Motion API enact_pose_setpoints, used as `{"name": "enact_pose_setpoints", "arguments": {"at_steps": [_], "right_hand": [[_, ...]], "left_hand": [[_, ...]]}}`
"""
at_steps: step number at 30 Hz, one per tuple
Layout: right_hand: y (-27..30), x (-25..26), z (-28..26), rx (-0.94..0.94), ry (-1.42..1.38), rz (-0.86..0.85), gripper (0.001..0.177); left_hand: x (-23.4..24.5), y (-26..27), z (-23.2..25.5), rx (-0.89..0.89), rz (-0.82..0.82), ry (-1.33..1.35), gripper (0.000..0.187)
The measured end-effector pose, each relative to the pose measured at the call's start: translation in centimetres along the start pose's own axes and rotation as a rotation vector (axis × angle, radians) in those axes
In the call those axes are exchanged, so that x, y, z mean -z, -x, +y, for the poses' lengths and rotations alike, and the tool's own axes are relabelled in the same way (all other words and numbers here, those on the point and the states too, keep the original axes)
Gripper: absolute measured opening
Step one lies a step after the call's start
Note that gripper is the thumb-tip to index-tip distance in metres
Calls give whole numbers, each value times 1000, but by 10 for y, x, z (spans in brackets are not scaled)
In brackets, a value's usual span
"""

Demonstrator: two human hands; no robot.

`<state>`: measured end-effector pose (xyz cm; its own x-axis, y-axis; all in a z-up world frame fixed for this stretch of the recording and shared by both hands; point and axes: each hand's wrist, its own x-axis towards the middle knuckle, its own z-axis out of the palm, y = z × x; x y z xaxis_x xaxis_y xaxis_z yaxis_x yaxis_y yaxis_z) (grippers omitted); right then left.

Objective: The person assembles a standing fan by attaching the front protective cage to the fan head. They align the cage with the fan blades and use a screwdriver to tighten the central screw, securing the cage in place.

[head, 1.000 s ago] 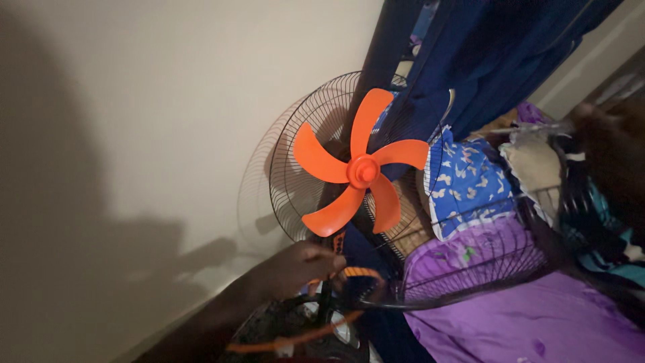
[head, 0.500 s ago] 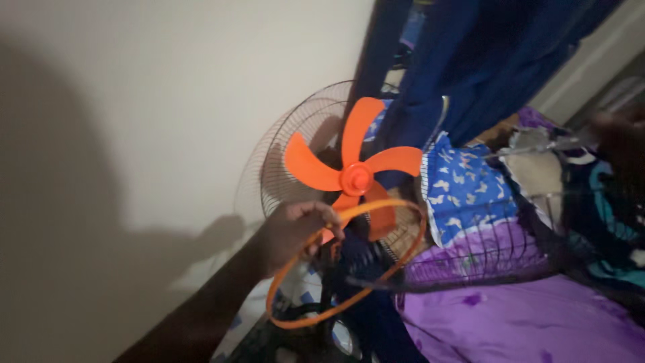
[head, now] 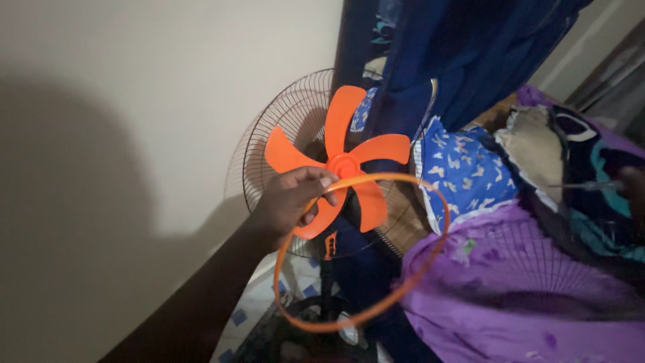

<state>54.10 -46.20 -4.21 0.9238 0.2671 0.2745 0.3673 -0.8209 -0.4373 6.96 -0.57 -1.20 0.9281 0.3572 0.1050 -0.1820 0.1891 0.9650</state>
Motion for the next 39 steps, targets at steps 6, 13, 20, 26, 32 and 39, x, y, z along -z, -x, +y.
{"name": "enact_pose_setpoints", "arguments": {"at_steps": [6,13,20,26,32,39], "right_hand": [[38,-24,29,-41,11,67,34],[104,-86,34,195,80,208,30],[182,-176,21,564,321,165,15],[192,-203,25,592,336,22,13],[184,-223,56,425,131,144,23],[178,-196,7,-239,69,198,58]], "left_hand": [[-11,-26,-10,15,-40,125,23],[-40,-63,-37,80,-52,340,23],[-55,-78,-50,146,-89,422,24],[-55,-77,-43,147,-129,487,40],[-55,-76,-29,142,-118,430,43],[-53,-76,-19,48,-46,447,33]]}}
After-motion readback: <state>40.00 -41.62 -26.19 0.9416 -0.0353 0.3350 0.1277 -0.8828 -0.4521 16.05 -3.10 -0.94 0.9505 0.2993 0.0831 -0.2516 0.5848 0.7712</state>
